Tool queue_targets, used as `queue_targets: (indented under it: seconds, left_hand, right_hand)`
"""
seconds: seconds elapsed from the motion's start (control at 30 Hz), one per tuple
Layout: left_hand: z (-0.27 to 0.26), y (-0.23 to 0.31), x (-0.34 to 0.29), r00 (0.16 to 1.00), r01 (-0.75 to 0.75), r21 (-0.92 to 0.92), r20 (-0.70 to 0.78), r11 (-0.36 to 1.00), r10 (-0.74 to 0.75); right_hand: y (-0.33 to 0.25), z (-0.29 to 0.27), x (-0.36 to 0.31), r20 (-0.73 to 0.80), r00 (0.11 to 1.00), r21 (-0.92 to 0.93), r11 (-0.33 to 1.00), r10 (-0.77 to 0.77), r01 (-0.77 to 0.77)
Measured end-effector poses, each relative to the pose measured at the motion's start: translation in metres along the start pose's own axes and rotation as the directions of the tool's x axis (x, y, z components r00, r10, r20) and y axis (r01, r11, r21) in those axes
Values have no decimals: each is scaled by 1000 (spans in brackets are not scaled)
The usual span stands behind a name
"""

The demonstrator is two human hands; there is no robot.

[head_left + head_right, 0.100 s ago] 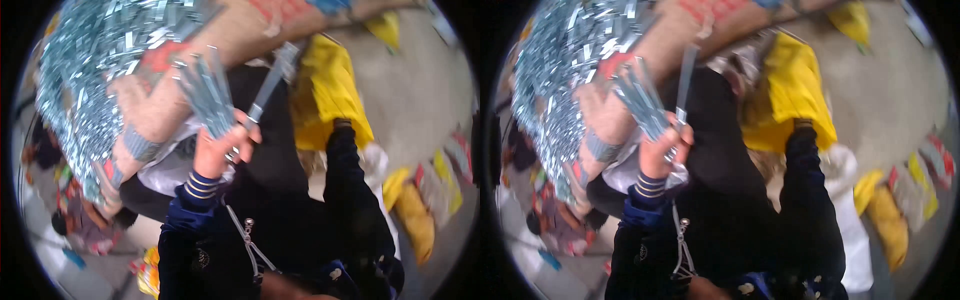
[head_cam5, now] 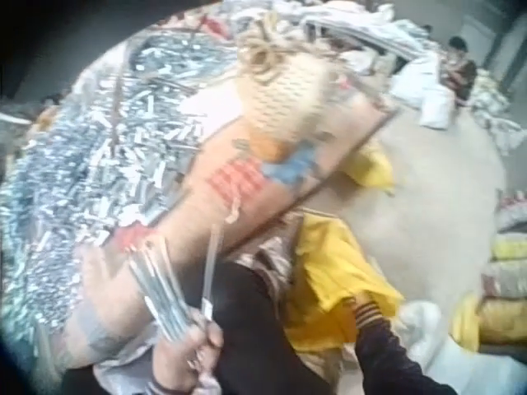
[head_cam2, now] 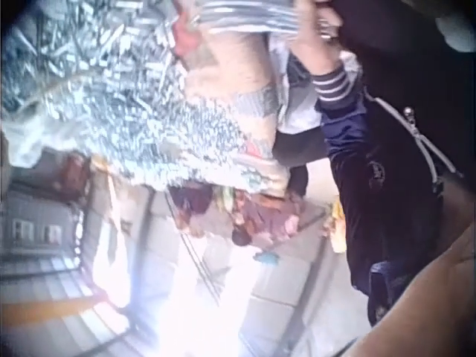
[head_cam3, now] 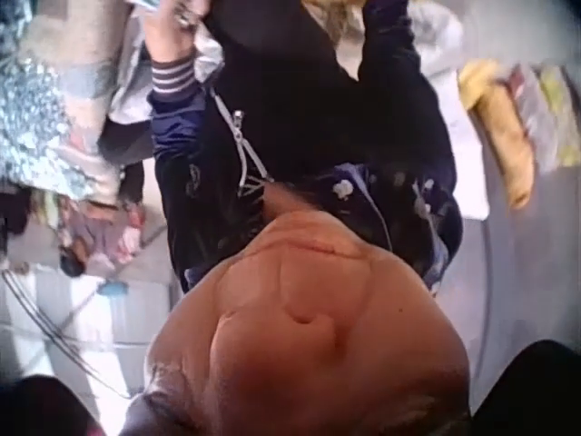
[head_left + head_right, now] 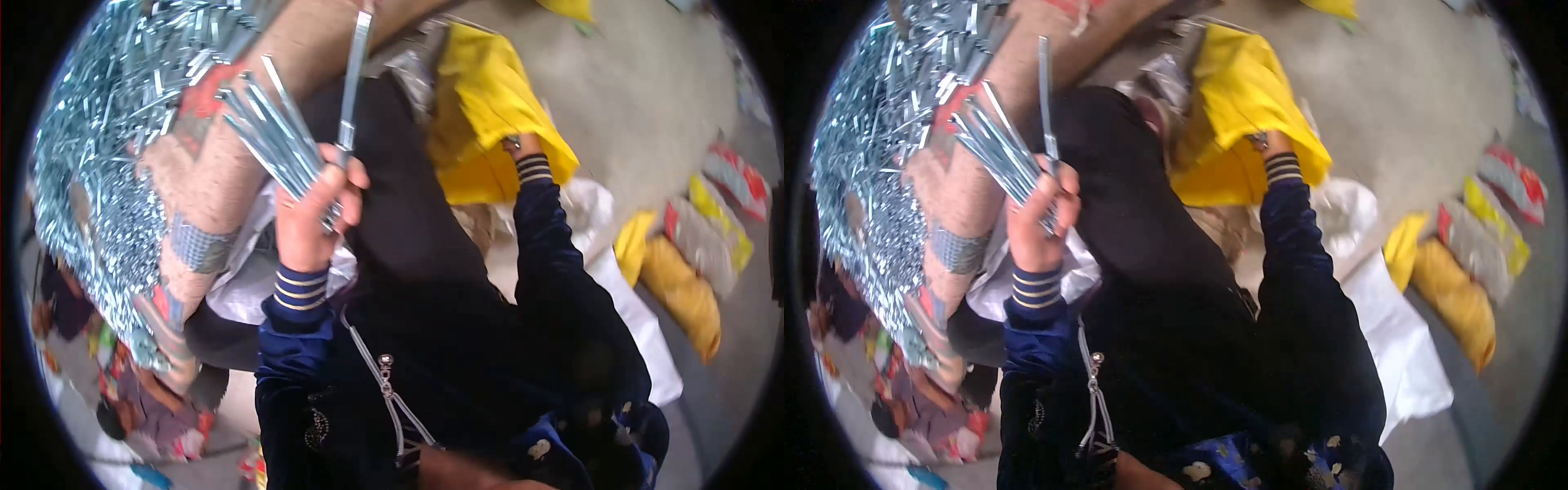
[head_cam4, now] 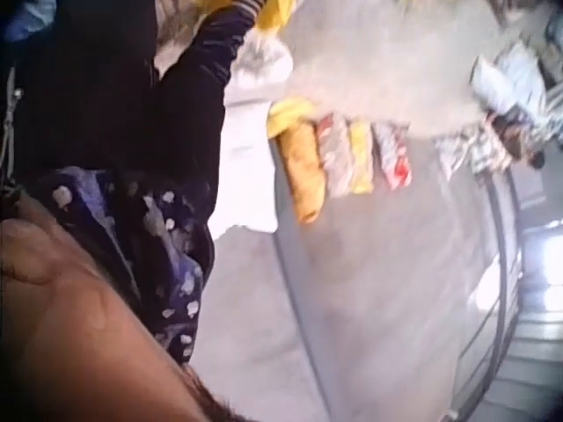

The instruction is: Sorting and inspecting long metal screws and expansion bolts at a workbench.

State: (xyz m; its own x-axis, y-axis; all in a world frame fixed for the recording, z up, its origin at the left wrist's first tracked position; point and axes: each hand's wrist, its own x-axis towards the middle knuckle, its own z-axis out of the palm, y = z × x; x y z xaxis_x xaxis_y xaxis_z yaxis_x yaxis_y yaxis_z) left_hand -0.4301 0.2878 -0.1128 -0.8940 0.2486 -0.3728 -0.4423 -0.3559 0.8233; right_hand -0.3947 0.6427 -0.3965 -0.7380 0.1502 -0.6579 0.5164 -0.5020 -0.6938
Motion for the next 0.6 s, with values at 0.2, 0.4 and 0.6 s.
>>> queue_targets:
  seconds: [0.2, 0.4, 0.6]
  left_hand:
    - [-13, -4, -10, 993, -29, -133, 112, 991, 44]
    - [-60, 35, -56, 984, -151, -188, 63, 971, 165]
    - [-139, 89, -90, 922, -375, -192, -180, 907, 343]
  right_hand:
    - [-42, -4, -111, -31, 999, 241, 970, 41, -32]
    - [-84, 74, -189, 142, 989, 207, 976, 37, -66]
    - [-165, 236, -207, 466, 885, -78, 994, -26, 70]
